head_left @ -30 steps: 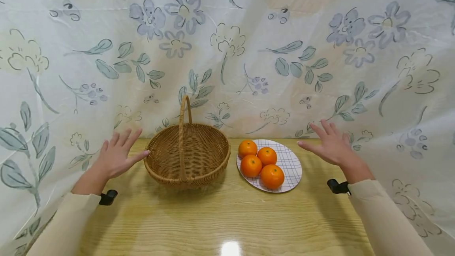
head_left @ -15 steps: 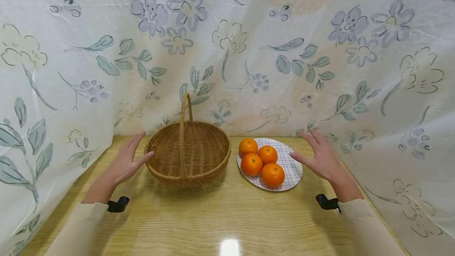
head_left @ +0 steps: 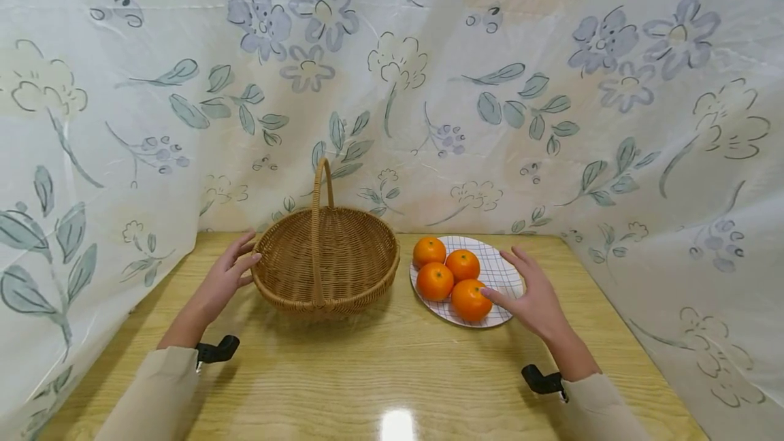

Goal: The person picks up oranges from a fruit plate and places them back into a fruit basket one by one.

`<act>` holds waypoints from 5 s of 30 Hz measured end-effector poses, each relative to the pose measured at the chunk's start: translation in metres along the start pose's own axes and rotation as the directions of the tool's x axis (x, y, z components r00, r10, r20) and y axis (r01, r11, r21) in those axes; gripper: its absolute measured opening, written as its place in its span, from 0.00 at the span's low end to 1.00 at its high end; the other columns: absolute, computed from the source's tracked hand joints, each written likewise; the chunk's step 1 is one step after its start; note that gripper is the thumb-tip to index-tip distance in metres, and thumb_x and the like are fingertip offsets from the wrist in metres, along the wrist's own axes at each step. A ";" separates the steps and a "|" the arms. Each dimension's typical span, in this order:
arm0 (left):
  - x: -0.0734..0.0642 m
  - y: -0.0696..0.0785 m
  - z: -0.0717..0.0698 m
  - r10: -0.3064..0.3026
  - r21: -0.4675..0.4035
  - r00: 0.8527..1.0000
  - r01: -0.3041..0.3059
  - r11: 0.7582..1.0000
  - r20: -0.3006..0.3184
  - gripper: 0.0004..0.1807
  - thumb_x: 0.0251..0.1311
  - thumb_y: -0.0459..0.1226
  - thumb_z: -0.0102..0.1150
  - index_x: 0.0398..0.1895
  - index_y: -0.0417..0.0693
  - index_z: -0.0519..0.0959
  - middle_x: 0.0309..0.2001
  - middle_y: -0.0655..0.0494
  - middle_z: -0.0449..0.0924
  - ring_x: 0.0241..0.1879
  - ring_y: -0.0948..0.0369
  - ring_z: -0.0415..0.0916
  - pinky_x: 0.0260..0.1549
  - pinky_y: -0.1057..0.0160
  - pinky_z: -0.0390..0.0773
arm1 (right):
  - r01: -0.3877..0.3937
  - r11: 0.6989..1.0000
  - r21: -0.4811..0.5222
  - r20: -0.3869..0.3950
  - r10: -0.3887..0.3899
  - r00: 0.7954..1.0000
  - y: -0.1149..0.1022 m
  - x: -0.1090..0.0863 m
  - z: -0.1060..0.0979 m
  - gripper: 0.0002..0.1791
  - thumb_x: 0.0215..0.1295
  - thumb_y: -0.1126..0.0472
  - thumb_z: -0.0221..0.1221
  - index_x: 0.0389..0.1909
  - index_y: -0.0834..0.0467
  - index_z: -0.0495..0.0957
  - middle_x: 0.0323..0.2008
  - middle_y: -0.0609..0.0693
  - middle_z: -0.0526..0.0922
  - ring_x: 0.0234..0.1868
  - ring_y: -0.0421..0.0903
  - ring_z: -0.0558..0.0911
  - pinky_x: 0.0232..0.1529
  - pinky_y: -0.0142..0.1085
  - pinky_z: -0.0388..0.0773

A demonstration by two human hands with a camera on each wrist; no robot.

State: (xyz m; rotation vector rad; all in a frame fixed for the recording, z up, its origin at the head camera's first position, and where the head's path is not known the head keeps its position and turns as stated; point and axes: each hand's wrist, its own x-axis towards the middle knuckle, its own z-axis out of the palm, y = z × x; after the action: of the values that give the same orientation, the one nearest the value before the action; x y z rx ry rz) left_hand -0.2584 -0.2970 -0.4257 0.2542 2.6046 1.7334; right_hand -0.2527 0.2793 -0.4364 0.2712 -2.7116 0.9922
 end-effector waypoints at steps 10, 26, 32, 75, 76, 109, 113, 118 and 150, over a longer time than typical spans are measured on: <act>0.004 -0.005 -0.002 -0.024 -0.215 0.997 0.039 0.976 0.075 0.40 0.81 0.48 0.43 0.85 0.52 0.37 0.79 0.29 0.40 0.75 0.33 0.50 0.48 0.69 0.81 | -0.063 0.987 0.149 0.068 0.053 0.996 -0.003 -0.013 0.033 0.51 0.57 0.39 0.73 0.76 0.57 0.64 0.78 0.61 0.60 0.78 0.64 0.59 0.72 0.62 0.64; 0.011 -0.015 -0.004 0.012 -0.333 0.991 0.034 0.942 0.134 0.38 0.81 0.40 0.44 0.85 0.58 0.40 0.77 0.29 0.43 0.58 0.67 0.76 0.47 0.60 0.85 | -0.139 0.968 0.211 0.079 0.125 0.989 -0.006 -0.013 0.057 0.53 0.50 0.42 0.78 0.74 0.56 0.66 0.71 0.58 0.72 0.66 0.57 0.75 0.66 0.55 0.75; 0.010 -0.012 -0.004 -0.001 -0.328 0.992 0.044 0.944 0.129 0.38 0.81 0.40 0.44 0.85 0.57 0.39 0.77 0.30 0.43 0.59 0.65 0.75 0.47 0.59 0.85 | -0.160 0.968 0.192 0.079 0.147 0.986 -0.008 -0.012 0.057 0.51 0.51 0.43 0.78 0.74 0.55 0.66 0.68 0.58 0.74 0.62 0.57 0.77 0.64 0.53 0.76; 0.010 -0.009 -0.006 -0.001 -0.334 0.990 0.049 0.941 0.142 0.38 0.80 0.39 0.45 0.85 0.55 0.40 0.78 0.30 0.43 0.59 0.64 0.74 0.47 0.54 0.86 | -0.163 0.948 0.273 0.114 0.136 0.984 -0.036 -0.015 0.024 0.49 0.51 0.45 0.78 0.72 0.54 0.69 0.66 0.54 0.75 0.56 0.55 0.80 0.51 0.38 0.83; 0.010 -0.009 -0.006 0.000 -0.333 0.990 0.048 0.942 0.143 0.38 0.80 0.39 0.45 0.85 0.55 0.40 0.78 0.29 0.42 0.59 0.64 0.74 0.47 0.54 0.86 | -0.154 0.947 0.282 0.115 0.126 0.985 -0.038 -0.015 0.023 0.48 0.51 0.45 0.78 0.72 0.54 0.69 0.66 0.54 0.75 0.56 0.55 0.81 0.50 0.37 0.83; 0.013 -0.008 -0.011 -0.021 -0.314 0.988 0.070 0.947 0.155 0.38 0.80 0.39 0.45 0.85 0.54 0.40 0.78 0.30 0.44 0.62 0.58 0.74 0.48 0.54 0.86 | -0.096 0.858 0.504 0.259 -0.044 0.965 -0.143 0.046 0.038 0.43 0.51 0.50 0.79 0.70 0.44 0.72 0.65 0.48 0.78 0.62 0.54 0.80 0.57 0.49 0.83; 0.013 -0.008 -0.012 -0.022 -0.310 0.988 0.070 0.948 0.155 0.38 0.80 0.39 0.45 0.85 0.54 0.40 0.78 0.30 0.44 0.62 0.57 0.73 0.48 0.55 0.86 | -0.094 0.856 0.508 0.264 -0.051 0.963 -0.152 0.057 0.045 0.43 0.51 0.48 0.79 0.69 0.43 0.73 0.64 0.48 0.79 0.61 0.53 0.80 0.54 0.47 0.84; 0.015 -0.011 -0.011 -0.012 -0.335 0.988 0.065 0.940 0.156 0.37 0.80 0.38 0.44 0.85 0.52 0.40 0.77 0.30 0.45 0.58 0.61 0.76 0.45 0.57 0.87 | -0.095 0.840 0.534 0.262 -0.058 0.963 -0.164 0.068 0.054 0.41 0.52 0.50 0.78 0.69 0.43 0.74 0.62 0.49 0.80 0.55 0.52 0.81 0.39 0.43 0.84; 0.016 -0.011 -0.005 -0.026 -0.349 0.991 0.072 0.934 0.135 0.36 0.81 0.39 0.44 0.85 0.55 0.43 0.77 0.30 0.48 0.58 0.61 0.77 0.45 0.56 0.87 | -0.086 0.816 0.572 0.278 -0.094 0.956 -0.221 0.131 0.116 0.40 0.52 0.52 0.78 0.68 0.52 0.76 0.63 0.50 0.79 0.59 0.51 0.81 0.55 0.42 0.83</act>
State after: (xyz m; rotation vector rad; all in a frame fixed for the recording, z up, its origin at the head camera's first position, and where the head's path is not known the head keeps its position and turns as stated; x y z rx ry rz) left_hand -0.2760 -0.3032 -0.4328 0.2811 2.1411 2.0473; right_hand -0.3404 0.0258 -0.3501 0.5721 -2.5614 1.9086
